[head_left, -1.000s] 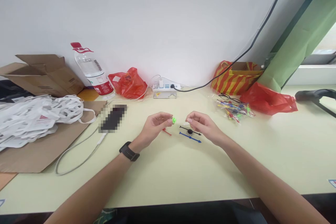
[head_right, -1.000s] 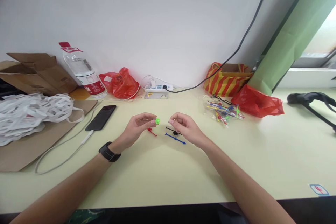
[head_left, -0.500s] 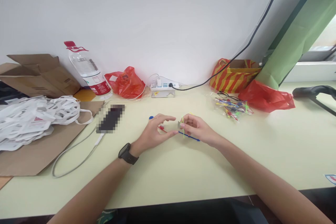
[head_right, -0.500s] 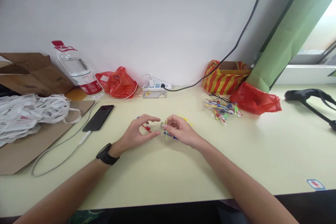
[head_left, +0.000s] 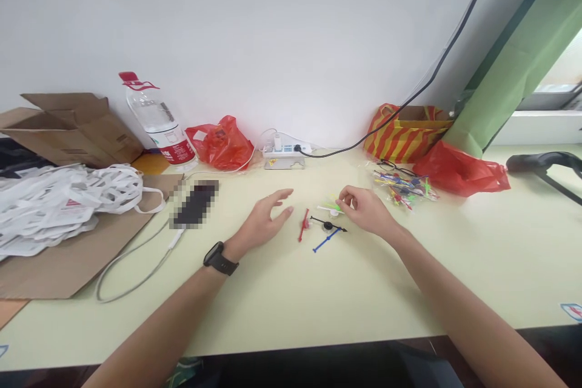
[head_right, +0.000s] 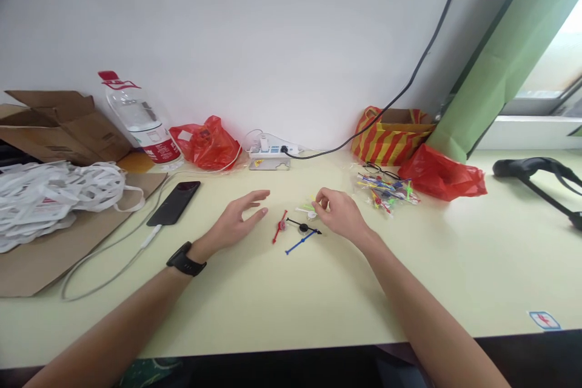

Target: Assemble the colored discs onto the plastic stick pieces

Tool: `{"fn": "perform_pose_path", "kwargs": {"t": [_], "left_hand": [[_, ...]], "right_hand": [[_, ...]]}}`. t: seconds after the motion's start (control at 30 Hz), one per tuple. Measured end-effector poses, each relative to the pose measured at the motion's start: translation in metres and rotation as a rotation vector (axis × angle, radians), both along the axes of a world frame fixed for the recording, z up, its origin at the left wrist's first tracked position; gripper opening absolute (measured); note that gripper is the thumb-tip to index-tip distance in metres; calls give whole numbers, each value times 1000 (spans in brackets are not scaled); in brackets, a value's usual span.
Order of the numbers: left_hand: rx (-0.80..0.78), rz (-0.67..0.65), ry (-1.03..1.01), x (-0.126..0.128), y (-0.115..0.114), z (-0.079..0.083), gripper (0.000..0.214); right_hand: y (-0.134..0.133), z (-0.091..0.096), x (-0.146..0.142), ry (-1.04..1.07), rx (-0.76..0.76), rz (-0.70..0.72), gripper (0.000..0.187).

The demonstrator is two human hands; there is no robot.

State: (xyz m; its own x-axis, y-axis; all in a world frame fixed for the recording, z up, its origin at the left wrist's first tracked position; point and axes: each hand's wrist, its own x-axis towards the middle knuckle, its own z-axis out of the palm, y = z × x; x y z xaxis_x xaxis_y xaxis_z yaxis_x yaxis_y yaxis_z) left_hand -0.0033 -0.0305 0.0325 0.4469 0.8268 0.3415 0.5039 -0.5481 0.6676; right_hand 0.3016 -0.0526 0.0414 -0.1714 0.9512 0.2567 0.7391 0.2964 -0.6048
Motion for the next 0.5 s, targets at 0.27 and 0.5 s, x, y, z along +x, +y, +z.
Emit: {"fn": "perform_pose_path", "kwargs": {"t": [0.27,0.5], "left_hand": [[128,245,369,-31,26,-20,41],[74,258,237,-33,33,-23,14]], "right_hand": [[-22,9,-17,-180,-138,500,17],[-20,6,-14,-227,-148,495,18]]}}
